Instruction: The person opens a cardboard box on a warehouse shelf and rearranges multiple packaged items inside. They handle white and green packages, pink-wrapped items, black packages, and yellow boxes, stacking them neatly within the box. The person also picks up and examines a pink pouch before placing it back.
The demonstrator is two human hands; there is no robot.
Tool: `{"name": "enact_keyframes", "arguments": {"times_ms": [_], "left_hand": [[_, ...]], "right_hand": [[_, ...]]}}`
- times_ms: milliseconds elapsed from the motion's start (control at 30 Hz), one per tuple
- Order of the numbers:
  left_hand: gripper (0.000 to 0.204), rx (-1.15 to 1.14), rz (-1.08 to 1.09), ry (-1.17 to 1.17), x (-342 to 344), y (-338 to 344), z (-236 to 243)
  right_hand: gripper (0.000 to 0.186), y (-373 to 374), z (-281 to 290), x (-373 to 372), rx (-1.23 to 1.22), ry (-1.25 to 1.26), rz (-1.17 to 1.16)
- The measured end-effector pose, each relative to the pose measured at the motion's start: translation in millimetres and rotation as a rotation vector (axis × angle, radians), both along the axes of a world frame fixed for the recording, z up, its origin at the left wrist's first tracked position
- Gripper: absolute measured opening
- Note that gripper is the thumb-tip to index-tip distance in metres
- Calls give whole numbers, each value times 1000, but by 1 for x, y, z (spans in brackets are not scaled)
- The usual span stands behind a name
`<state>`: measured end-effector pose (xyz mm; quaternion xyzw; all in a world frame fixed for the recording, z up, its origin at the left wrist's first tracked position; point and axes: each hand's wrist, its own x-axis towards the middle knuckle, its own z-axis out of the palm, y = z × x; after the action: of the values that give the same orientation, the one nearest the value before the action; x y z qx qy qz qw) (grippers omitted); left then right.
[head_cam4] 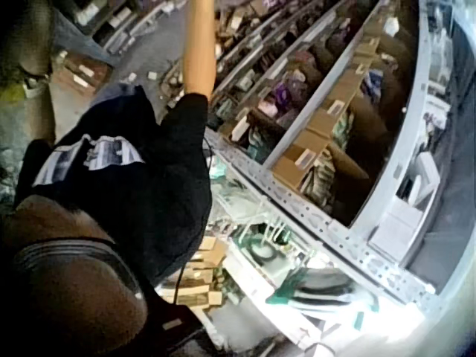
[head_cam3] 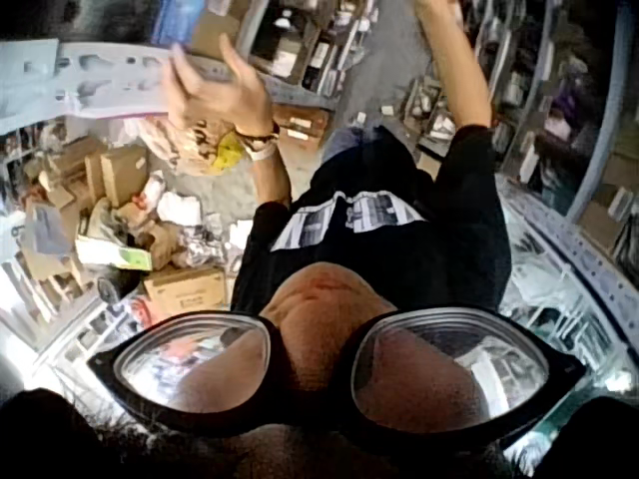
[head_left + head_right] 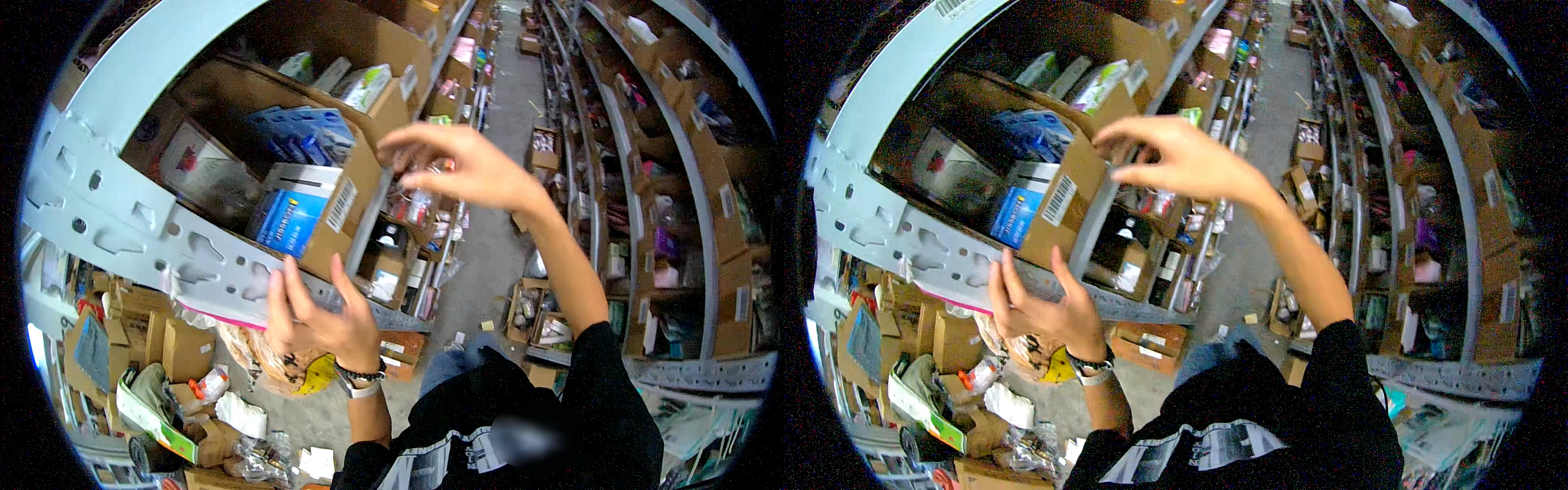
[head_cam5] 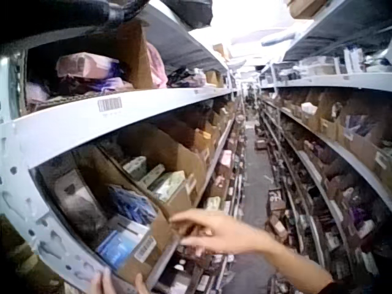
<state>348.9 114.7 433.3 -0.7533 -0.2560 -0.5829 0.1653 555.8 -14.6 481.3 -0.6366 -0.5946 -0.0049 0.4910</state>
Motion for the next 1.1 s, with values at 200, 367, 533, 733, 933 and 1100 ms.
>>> {"name": "enact_keyframes", "arguments": {"times_ms": [200,367,533,733,933,1100], "left_hand": [[48,75,20,7,5,11,-11],[51,92,140,49,6,7,-9],[49,60,226,44,16,1,-8],[52,-36,425,7,30,-9,-18],[46,-21,420,-101,64,-25,-14],[42,-64,80,108,100,-48,7]], "right_hand": [[33,31,-9,-15,113,-31,-23],[29,49,-9,-2,151,-160,-2],[27,53,-3,17,135,-275,109],[28,38,-1,61,123,-349,326],[31,16,4,122,192,-349,353],[36,32,26,165,244,-592,43]]}}
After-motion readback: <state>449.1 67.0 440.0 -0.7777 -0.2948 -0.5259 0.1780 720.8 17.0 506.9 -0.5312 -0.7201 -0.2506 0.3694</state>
